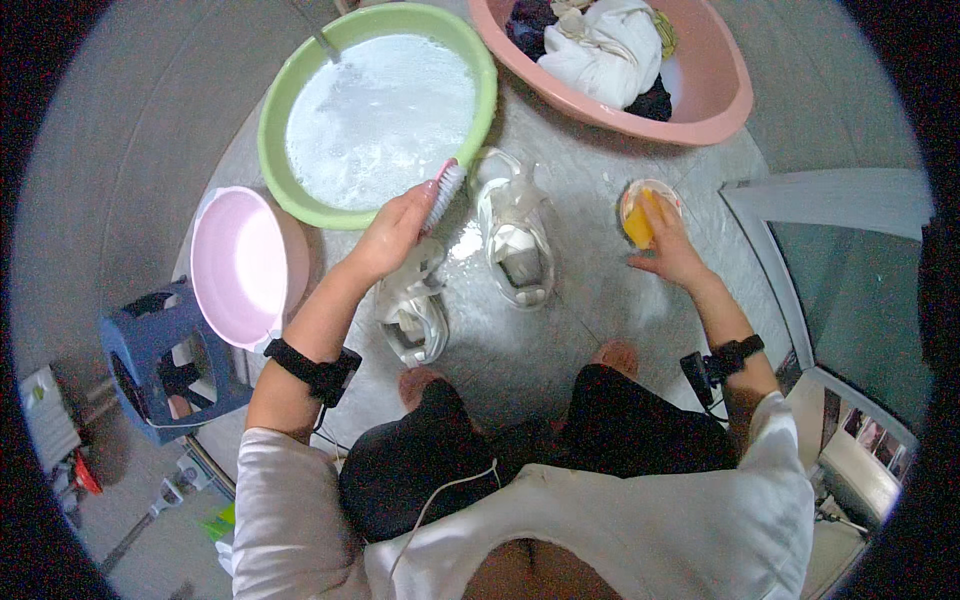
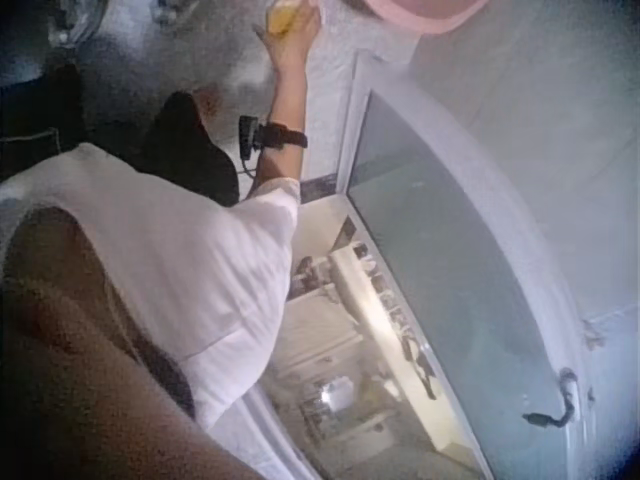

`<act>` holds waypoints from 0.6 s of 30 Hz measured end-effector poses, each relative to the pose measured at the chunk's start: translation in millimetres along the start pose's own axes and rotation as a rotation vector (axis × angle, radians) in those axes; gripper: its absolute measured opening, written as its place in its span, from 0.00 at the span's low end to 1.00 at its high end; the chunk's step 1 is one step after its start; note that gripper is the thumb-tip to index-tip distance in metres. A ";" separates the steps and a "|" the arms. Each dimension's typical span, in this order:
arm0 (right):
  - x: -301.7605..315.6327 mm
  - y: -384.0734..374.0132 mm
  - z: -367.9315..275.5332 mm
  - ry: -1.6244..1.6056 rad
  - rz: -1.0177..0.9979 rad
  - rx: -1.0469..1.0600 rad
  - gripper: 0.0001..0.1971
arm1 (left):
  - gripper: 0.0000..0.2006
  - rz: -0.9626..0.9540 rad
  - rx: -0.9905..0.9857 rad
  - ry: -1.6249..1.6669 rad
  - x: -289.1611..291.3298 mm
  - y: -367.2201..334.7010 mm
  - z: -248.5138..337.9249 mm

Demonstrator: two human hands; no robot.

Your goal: The person is cleaning a pair of white sneakers using a brush, soap, and water in a basin.

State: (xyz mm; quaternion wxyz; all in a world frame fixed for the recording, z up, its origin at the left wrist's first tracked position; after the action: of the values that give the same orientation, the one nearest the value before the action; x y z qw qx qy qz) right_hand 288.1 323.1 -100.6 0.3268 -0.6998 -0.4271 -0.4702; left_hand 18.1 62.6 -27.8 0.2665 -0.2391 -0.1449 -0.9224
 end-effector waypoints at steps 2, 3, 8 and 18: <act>-14.8 0.6 4.5 -0.019 -0.027 -0.040 0.33 | 0.23 -0.075 0.083 0.006 -7.7 -2.7 1.6; -19.6 -3.2 5.1 -0.034 -0.055 -0.066 0.32 | 0.24 -0.136 0.167 0.015 -10.1 -3.1 1.0; -11.4 -11.1 23.7 -0.160 -0.065 -0.093 0.27 | 0.24 -0.190 0.104 0.048 -22.3 -1.3 0.8; -9.0 -15.2 41.9 -0.359 -0.106 -0.273 0.22 | 0.23 -0.232 0.025 0.054 -38.3 -6.2 0.7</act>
State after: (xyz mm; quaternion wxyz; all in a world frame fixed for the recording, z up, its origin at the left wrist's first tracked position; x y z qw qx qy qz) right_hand 288.5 362.9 -122.6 0.1229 -0.7866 -0.4470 -0.4078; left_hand 43.3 84.2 -47.9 0.1647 -0.1923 -0.1757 -0.9513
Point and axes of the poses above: each hand's wrist, its own y-axis away from the middle knuckle, its own x-axis out of the back of the hand, z = x × y, the point moved 2 cm from there along -y, towards the middle knuckle, and after that the axes turned 8 degrees about z, right-handed, at the moved point
